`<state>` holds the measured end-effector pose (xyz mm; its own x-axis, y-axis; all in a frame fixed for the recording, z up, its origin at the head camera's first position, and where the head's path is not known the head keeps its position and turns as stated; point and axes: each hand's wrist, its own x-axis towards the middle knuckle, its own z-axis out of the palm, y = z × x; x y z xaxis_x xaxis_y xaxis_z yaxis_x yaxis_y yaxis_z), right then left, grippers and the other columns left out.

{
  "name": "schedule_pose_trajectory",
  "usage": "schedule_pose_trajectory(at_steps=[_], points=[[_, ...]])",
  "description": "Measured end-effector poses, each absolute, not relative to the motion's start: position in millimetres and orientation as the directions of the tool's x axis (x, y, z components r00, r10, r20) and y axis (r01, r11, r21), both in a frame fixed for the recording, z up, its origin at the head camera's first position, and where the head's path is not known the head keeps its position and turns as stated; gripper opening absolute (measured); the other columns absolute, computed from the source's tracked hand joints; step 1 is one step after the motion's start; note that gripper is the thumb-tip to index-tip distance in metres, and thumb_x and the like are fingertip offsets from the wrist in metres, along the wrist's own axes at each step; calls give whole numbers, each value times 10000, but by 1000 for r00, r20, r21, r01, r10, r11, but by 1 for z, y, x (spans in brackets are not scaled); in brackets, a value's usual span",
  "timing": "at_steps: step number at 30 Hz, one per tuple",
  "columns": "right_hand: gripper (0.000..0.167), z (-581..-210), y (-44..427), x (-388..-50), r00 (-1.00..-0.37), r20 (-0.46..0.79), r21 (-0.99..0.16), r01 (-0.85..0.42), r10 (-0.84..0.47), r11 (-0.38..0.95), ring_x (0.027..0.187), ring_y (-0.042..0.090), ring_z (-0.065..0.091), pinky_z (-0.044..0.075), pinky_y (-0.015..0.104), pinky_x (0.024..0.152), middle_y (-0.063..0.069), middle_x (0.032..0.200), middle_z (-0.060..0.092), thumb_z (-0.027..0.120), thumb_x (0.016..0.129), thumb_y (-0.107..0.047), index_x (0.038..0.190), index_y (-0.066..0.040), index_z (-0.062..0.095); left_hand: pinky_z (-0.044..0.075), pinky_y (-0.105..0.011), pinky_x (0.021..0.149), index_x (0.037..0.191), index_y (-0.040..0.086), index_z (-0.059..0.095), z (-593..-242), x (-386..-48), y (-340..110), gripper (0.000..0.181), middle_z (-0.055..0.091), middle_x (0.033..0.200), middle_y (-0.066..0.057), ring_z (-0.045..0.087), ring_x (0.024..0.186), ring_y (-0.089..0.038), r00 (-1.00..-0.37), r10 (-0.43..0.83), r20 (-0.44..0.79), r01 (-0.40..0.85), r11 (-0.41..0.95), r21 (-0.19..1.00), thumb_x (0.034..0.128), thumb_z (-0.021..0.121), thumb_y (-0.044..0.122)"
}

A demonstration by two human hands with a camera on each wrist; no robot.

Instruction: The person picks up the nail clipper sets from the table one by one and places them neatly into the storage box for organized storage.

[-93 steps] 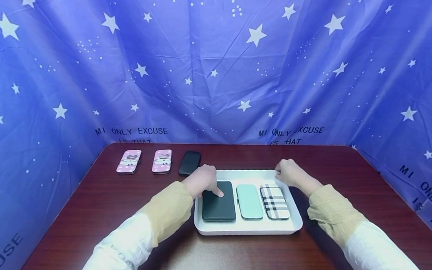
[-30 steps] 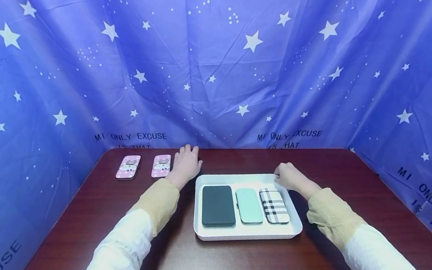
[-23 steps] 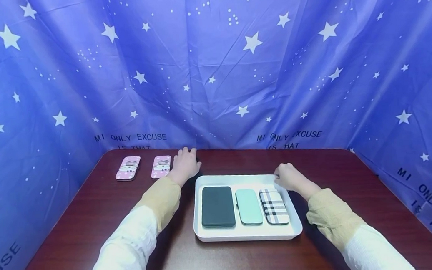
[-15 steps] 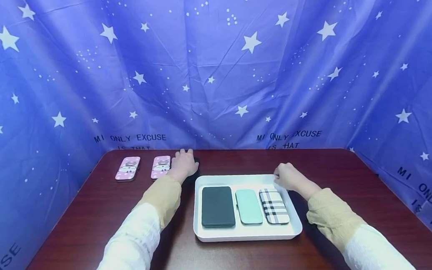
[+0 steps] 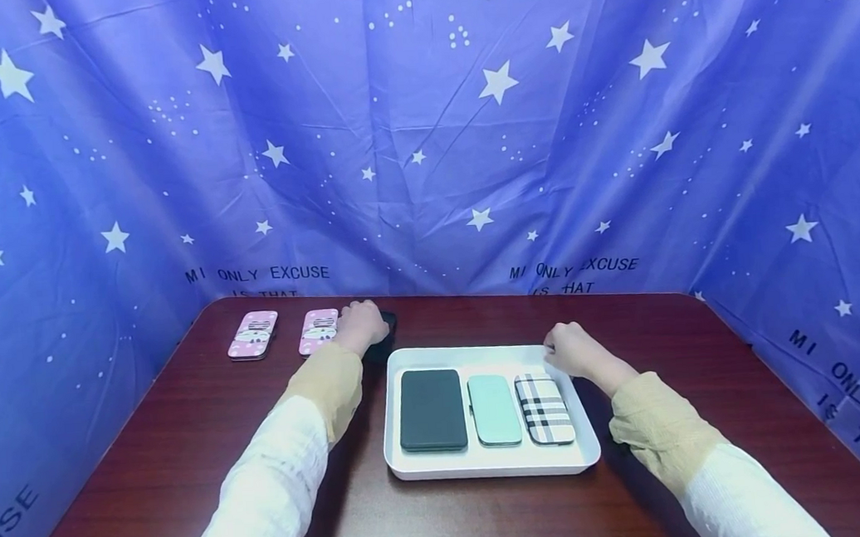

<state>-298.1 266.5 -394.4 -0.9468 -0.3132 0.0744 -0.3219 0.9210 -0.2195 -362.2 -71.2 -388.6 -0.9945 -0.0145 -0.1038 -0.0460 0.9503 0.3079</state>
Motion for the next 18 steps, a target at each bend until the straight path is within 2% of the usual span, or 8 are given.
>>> schedule_pose_trajectory(at_steps=[7, 18], points=[[523, -395, 268, -298, -939, 87, -225, -344, -333, 912, 489, 51, 196, 224, 183, 478, -117, 529, 161, 607, 817, 67, 531, -196, 257, 499, -450, 974, 1255, -60, 602, -400, -382, -78, 500, 589, 1268, -269, 565, 1163, -389, -995, -12, -97, -36, 968, 247, 886, 626, 275], [512, -393, 267, -297, -935, 106, -229, -353, -337, 907, 503, 60, 187, 218, 193, 487, -120, 531, 155, 592, 806, 72, 529, -195, 255, 510, -395, 974, 1227, -59, 620, -386, -369, -79, 480, 632, 1268, -222, 614, 1093, -305, -991, -17, -135, -64, 935, 350, 857, 665, 243]])
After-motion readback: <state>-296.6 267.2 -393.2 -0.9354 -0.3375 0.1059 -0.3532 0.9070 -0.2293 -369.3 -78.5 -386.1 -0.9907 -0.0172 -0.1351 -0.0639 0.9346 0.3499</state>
